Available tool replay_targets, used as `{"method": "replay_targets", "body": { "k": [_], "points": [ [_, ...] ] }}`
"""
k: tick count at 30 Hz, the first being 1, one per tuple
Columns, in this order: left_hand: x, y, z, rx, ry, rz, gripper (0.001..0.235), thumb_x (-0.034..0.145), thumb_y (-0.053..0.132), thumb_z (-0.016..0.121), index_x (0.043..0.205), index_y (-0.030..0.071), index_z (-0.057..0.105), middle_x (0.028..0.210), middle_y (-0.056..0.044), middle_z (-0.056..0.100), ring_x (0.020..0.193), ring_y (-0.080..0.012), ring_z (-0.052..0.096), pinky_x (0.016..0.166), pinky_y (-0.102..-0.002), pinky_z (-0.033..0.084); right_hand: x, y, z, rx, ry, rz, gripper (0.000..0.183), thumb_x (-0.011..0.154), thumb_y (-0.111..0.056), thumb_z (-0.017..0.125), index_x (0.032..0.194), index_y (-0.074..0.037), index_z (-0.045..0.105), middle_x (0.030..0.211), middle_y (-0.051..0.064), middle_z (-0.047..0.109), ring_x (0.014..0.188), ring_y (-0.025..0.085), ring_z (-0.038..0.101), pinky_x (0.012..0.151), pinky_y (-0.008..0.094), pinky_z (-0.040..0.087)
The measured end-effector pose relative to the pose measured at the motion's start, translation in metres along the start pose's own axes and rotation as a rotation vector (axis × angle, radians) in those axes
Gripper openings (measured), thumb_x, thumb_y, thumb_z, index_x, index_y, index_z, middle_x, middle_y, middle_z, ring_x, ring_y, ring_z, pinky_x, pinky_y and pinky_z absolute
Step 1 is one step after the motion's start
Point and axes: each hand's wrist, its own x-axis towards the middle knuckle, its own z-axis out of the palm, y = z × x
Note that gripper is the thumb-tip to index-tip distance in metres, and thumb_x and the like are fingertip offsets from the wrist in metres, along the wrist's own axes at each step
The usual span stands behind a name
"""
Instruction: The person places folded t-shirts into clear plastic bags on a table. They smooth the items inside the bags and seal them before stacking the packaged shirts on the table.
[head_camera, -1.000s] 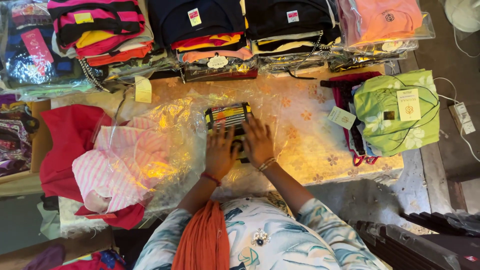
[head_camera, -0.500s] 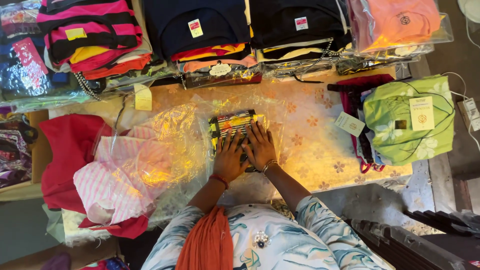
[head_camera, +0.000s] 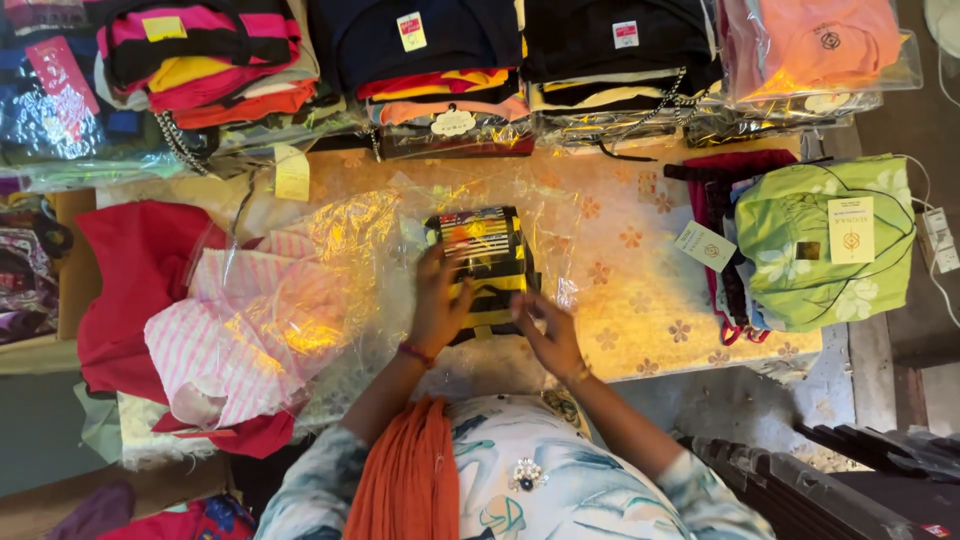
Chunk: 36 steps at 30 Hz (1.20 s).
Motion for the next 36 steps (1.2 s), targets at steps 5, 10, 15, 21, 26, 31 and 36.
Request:
{"method": "replay_targets", "body": {
  "k": [5, 10, 15, 21, 26, 31, 36],
  "points": [
    [-0.045, -0.006, -0.018, -0.067, 0.29, -0.294, 0.072, 0.088, 0.02, 0.078, 0.148, 0.004, 0.041, 0.134, -0.02, 0.05, 0.121, -0.0367, 0.049, 0.102, -0.046, 0.04, -0.036, 0.021, 0.021, 0.623, -0.25, 0.499, 0.04, 0.099, -0.028, 0.065, 0.13, -0.003, 0.066, 0.118, 0.011, 0.074, 0.108, 0.02, 0.07, 0.094, 0.036, 0.053],
    [-0.08, -0.049, 0.019, -0.392, 0.24, -0.555, 0.085, 0.085, 0.019, 0.081, 0.151, 0.003, 0.03, 0.098, -0.011, 0.055, 0.08, -0.0176, 0.056, 0.065, -0.032, 0.049, -0.033, 0.035, 0.039, 0.947, -0.283, 0.815, 0.044, 0.096, -0.035, 0.062, 0.132, -0.01, 0.061, 0.127, 0.005, 0.071, 0.115, 0.017, 0.068, 0.099, 0.037, 0.052],
    [-0.083, -0.09, 0.062, -0.902, 0.013, -0.681, 0.04, 0.089, 0.003, 0.074, 0.125, -0.001, 0.059, 0.085, 0.001, 0.064, 0.074, -0.0102, 0.059, 0.065, -0.029, 0.048, -0.039, 0.049, 0.05, 0.928, -0.074, 0.746, 0.027, 0.095, -0.025, 0.065, 0.121, -0.02, 0.057, 0.125, -0.002, 0.067, 0.117, 0.014, 0.066, 0.099, 0.038, 0.051],
    [-0.076, -0.048, 0.035, -1.334, -0.048, -0.662, 0.055, 0.088, -0.008, 0.068, 0.136, 0.009, 0.047, 0.104, -0.007, 0.064, 0.094, -0.0156, 0.063, 0.079, -0.029, 0.051, -0.041, 0.04, 0.046, 0.955, -0.299, 0.959, 0.053, 0.095, -0.054, 0.053, 0.122, -0.011, 0.066, 0.116, 0.007, 0.076, 0.106, 0.02, 0.071, 0.091, 0.036, 0.052],
    [-0.068, -0.004, 0.005, -1.409, -0.096, -0.573, 0.074, 0.087, -0.011, 0.064, 0.148, 0.017, 0.032, 0.117, -0.01, 0.065, 0.104, -0.0186, 0.065, 0.088, -0.032, 0.054, -0.029, 0.022, 0.044, 1.068, -0.044, 0.657, 0.042, 0.1, -0.051, 0.062, 0.119, -0.013, 0.063, 0.112, 0.006, 0.073, 0.107, 0.022, 0.07, 0.098, 0.04, 0.054],
    [-0.075, -0.011, 0.017, -1.413, -0.149, -0.485, 0.08, 0.086, -0.013, 0.061, 0.15, 0.018, 0.026, 0.127, -0.009, 0.064, 0.109, -0.0171, 0.064, 0.091, -0.031, 0.053, -0.012, 0.031, 0.046, 0.959, 0.155, 0.725, 0.043, 0.09, -0.047, 0.07, 0.117, -0.014, 0.066, 0.108, 0.006, 0.075, 0.098, 0.022, 0.072, 0.087, 0.04, 0.058],
    [-0.1, -0.051, 0.043, -1.212, -0.215, -0.493, 0.075, 0.095, -0.003, 0.063, 0.156, 0.022, 0.029, 0.116, -0.012, 0.06, 0.102, -0.0177, 0.062, 0.086, -0.035, 0.053, 0.005, 0.058, 0.042, 0.758, 0.439, 0.678, 0.027, 0.086, -0.021, 0.08, 0.108, -0.012, 0.069, 0.097, 0.003, 0.073, 0.081, 0.02, 0.07, 0.067, 0.037, 0.056]
  ]
}}
